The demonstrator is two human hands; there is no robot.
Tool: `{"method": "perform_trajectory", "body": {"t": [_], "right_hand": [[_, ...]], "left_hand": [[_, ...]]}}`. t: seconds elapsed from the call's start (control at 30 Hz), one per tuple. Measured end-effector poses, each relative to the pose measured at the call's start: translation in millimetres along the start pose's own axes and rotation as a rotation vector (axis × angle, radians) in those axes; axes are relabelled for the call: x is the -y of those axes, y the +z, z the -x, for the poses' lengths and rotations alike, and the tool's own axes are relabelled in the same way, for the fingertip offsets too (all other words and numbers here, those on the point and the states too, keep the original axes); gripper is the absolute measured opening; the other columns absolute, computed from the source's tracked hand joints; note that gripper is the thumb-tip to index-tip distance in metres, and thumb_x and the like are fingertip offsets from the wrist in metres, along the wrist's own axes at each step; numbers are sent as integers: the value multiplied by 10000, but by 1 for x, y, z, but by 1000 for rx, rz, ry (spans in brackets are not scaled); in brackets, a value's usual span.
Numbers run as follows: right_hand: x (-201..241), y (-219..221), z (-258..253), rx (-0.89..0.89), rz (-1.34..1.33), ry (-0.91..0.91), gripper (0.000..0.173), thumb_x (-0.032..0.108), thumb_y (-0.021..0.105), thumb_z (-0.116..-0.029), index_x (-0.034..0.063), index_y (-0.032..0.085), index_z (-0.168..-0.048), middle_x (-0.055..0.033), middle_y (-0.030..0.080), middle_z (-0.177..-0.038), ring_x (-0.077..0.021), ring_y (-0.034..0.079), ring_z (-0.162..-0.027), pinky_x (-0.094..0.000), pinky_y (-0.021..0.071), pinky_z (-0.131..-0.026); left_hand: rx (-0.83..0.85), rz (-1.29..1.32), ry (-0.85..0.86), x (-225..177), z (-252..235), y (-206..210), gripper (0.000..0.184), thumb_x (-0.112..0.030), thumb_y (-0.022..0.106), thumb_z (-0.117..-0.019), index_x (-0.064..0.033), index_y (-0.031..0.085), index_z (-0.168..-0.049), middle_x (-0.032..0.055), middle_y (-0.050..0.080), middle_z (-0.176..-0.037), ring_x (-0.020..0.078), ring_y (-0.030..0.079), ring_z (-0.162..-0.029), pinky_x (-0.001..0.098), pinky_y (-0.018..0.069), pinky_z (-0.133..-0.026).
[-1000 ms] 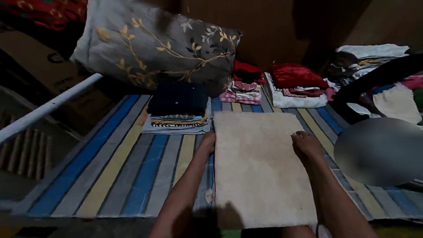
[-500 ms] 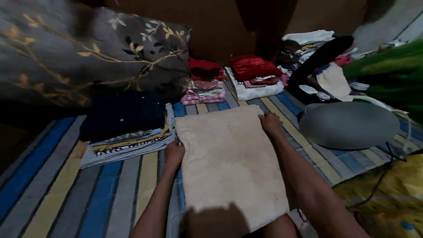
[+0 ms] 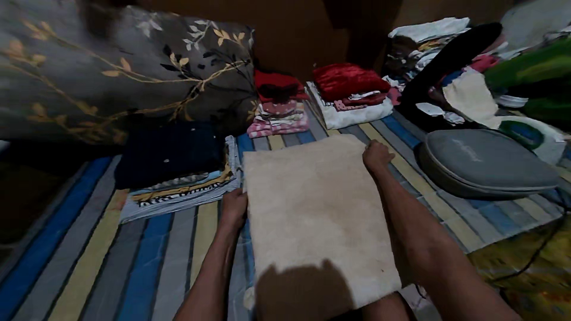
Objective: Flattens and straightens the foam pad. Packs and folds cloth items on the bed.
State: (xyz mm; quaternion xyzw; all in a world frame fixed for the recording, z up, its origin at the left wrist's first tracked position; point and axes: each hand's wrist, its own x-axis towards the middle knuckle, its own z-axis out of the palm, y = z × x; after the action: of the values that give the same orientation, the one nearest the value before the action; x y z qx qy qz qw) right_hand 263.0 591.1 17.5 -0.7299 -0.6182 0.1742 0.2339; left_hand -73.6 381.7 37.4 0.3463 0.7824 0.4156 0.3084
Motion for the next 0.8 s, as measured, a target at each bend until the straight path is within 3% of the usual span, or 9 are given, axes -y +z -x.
{"method": "perform_trajectory", "body": {"t": [0.17, 0.27, 0.37, 0.5, 0.57, 0.63, 0.67, 0.73, 0.8], "right_hand": [[1, 4, -6, 29, -62, -80, 417, 216, 466, -1089, -75, 526, -1382, -380, 509, -1396, -577, 452, -1334, -784, 305, -1047], [16, -4, -12, 82, -121, -128, 507, 312, 408, -1114, -48, 459, -1467, -359, 513, -1425, -548, 482, -1337, -740, 357, -1063], [25, 7, -30, 150, -41, -231, 595, 423, 355, -1112, 22, 410, -1549, -312, 453, -1522, -514, 427, -1411, -714, 328, -1123], [29, 28, -33, 55, 1, -227, 527, 439, 419, -1091, 105, 565, -1472, -339, 418, -1531, -570, 289, -1458, -815, 160, -1110], [48, -4, -17, 223, 56, -99, 514, 365, 390, -1113, 82, 475, -1532, -319, 318, -1602, -536, 203, -1505, -776, 130, -1140], [57, -15, -12, 260, 73, -62, 530, 330, 402, -1115, 58, 401, -1569, -339, 245, -1626, -545, 148, -1522, -761, 120, -1165], [50, 1, -17, 157, 52, -105, 520, 331, 444, -1101, 65, 443, -1548, -344, 282, -1608, -553, 173, -1511, -766, 129, -1160], [34, 40, -30, -62, -31, -235, 516, 378, 513, -1066, 109, 523, -1507, -338, 349, -1580, -561, 203, -1502, -780, 118, -1161], [40, 46, -13, 6, -86, -303, 592, 471, 471, -1069, 132, 460, -1555, -332, 260, -1627, -558, 134, -1524, -776, 69, -1180]], "left_hand": [[7, 140, -98, 2, -4, -1, 174, -130, 557, -1044, 24, 639, -1044, 71, 621, -810, 109, 591, -651, 286, 525, -615], [-1, -61, -43, 1, -1, 0, 274, -180, 516, -1072, 51, 658, -1116, 177, 663, -997, 221, 642, -866, 429, 540, -811], [-29, -297, 20, 1, 1, 4, 343, -169, 455, -1090, 94, 643, -1205, 311, 638, -1188, 401, 622, -1122, 585, 460, -993], [-120, -342, 59, -3, 7, 8, 355, -151, 437, -1096, 119, 625, -1232, 345, 617, -1235, 437, 596, -1177, 598, 432, -1024], [-138, -263, 36, -5, 12, 8, 370, -157, 447, -1099, 127, 603, -1278, 336, 604, -1283, 400, 591, -1199, 563, 429, -1046], [-147, -123, 31, -4, 15, 8, 339, -169, 468, -1087, 99, 610, -1238, 222, 649, -1133, 224, 626, -988, 429, 511, -906], [-134, -20, 33, 0, 13, 7, 304, -181, 447, -1087, 64, 608, -1169, 114, 627, -970, 117, 602, -816, 333, 533, -767], [-74, 248, 12, 11, 2, 4, 384, -329, 325, -1127, -48, 573, -1046, -30, 590, -758, 30, 584, -621, 247, 531, -586], [-37, 293, 8, 14, 1, 1, 501, -464, 281, -1120, -69, 587, -1098, -28, 647, -819, 31, 638, -700, 260, 569, -652]]}}
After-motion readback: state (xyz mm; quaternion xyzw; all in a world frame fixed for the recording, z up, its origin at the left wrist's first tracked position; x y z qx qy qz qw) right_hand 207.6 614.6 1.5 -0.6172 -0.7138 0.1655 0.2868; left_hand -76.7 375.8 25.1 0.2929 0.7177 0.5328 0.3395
